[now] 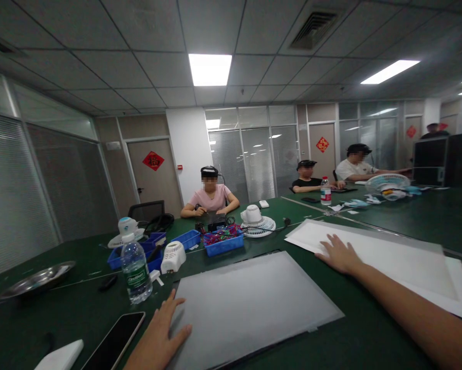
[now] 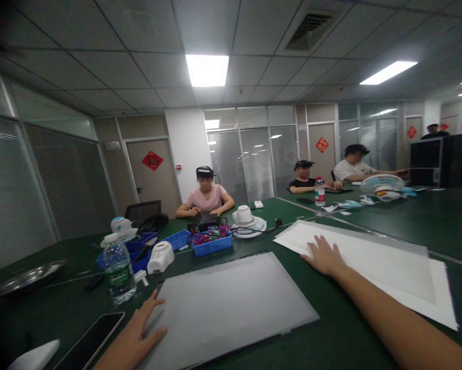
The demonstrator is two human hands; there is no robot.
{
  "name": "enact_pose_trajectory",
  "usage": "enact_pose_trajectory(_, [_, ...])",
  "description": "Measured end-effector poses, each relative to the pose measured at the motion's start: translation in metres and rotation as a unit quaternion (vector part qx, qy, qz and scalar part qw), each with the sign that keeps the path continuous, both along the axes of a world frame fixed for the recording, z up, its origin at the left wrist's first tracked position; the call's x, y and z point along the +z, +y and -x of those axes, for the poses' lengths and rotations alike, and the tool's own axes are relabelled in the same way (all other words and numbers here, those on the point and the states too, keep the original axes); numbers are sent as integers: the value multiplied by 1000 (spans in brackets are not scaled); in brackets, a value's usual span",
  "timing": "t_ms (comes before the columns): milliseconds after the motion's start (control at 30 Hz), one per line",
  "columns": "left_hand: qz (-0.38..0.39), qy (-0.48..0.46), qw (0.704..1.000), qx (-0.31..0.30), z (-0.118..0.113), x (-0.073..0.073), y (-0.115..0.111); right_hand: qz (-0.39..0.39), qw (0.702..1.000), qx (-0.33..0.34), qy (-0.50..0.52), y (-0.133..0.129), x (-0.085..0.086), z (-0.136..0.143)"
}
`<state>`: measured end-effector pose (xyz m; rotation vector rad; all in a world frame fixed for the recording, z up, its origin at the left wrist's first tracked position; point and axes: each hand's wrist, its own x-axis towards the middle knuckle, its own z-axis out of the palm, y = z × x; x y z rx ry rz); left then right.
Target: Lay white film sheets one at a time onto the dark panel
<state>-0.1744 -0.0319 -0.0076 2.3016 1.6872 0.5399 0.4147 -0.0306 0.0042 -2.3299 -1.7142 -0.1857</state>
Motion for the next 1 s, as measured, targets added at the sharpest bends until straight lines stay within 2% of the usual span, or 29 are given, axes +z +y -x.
enact_pose_trajectory(100, [14, 21, 1000, -12, 1, 2, 1, 44, 997, -59, 11, 2, -8, -29])
enact_pose_trajectory(233, [16, 20, 1000, -6, -2, 6, -1, 64, 997, -43, -8, 8, -7, -30])
enact_pose_trajectory(400, [18, 42, 999, 12, -4, 10, -3, 67, 995, -28, -67, 6, 7, -1])
enact_pose_trajectory(567, [17, 62, 998, 11, -2, 12, -5, 30, 992, -7, -121, -9, 27, 55])
enact_pose_trajectory(667, [16, 56, 998, 12, -1, 14, -7, 5, 988, 63, -138, -23, 33, 105])
enact_pose_trajectory(767, [17, 40, 999, 15, -2, 14, -8, 0, 974, 180, -140, -41, 31, 156])
enact_pose_trajectory(900, [23, -8, 1000, 19, 0, 9, -4, 21, 934, 331, -135, -67, 22, 208])
enact_pose_trajectory(1000, [28, -36, 999, 24, 1, 4, 2, 20, 893, 442, -82, -84, 18, 228])
